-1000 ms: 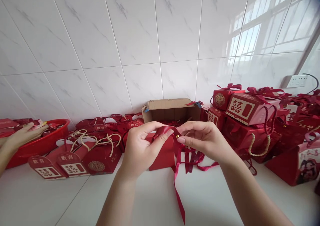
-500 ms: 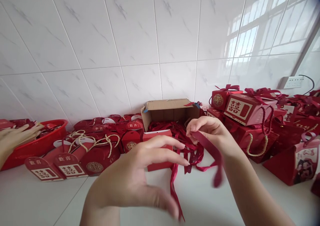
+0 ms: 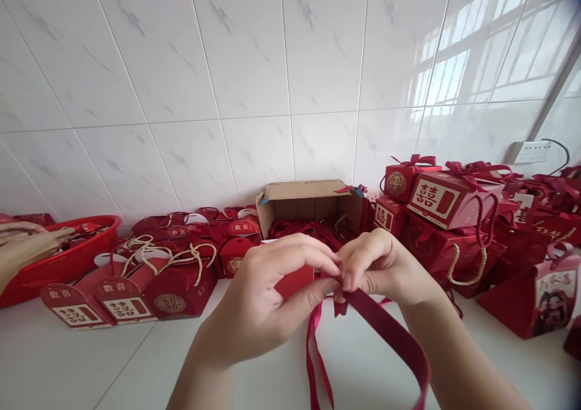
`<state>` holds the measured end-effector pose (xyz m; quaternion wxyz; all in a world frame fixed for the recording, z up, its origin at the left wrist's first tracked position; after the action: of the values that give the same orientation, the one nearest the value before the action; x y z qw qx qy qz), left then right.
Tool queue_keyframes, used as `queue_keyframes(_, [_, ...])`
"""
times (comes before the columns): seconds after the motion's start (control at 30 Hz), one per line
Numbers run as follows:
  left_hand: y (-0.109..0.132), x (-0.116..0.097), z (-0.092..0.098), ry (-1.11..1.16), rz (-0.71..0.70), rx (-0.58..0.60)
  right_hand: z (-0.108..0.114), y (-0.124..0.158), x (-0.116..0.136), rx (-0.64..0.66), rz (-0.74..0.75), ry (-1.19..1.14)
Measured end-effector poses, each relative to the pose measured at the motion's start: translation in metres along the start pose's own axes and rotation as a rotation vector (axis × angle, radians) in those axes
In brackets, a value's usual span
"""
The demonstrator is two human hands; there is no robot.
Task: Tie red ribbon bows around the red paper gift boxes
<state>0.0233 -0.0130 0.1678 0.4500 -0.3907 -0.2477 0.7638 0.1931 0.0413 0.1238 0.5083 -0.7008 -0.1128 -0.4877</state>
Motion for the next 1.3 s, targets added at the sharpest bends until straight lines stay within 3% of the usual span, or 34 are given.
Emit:
queue_keyframes(0.17, [0.002,0.006,0.001,-0.104,-0.062,-0.055,-0.003,-0.003,0.007,-0.142,0.049,0.117])
queue_keyframes(0.37, [0.005,0.010,0.002,-0.237,-0.108,-0.121,-0.007,-0.004,0.010,-0.209,0.091,0.291])
queue_keyframes(0.6, [0.003,0.008,-0.009,-0.372,-0.134,-0.305,-0.009,-0.004,0.010,-0.357,0.205,0.405])
queue_keyframes(0.7, [0.004,0.020,0.001,-0.295,0.060,-0.263,-0.005,-0.004,0.009,-0.338,0.154,0.414])
queue_keyframes(0.8, [0.013,0.048,0.023,-0.273,0.430,-0.255,0.005,-0.002,0.010,-0.404,0.122,0.439])
queue_keyframes(0.87, [0.023,0.073,0.036,-0.286,0.694,-0.181,0.012,0.000,0.011,-0.467,0.135,0.439])
queue_keyframes(0.93, [0.033,0.098,0.042,-0.239,0.837,-0.055,0.017,0.001,0.011,-0.490,0.148,0.420])
queue_keyframes(1.03, [0.042,0.128,0.037,-0.092,0.901,0.041,0.022,0.002,0.011,-0.483,0.161,0.437])
queue_keyframes(1.13, [0.043,0.144,0.026,0.034,0.888,0.049,0.027,0.001,0.007,-0.435,0.134,0.494])
queue_keyframes(1.2, [0.038,0.142,0.022,0.081,0.854,0.023,0.029,-0.002,0.000,-0.397,0.090,0.535])
queue_keyframes(1.3, [0.025,0.123,0.021,0.188,0.760,-0.083,0.032,-0.006,-0.012,-0.394,0.040,0.580])
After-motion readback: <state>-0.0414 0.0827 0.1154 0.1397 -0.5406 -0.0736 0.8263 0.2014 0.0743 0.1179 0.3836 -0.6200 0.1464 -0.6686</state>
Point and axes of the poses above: each hand's wrist, its own y-axis away from the middle knuckle, its own z-axis out of the back of the hand, x = y × z, the point moved 2 cm from there along -y, towards the middle knuckle, and after that the axes turned 1 degree about z, right-handed, at the moved point
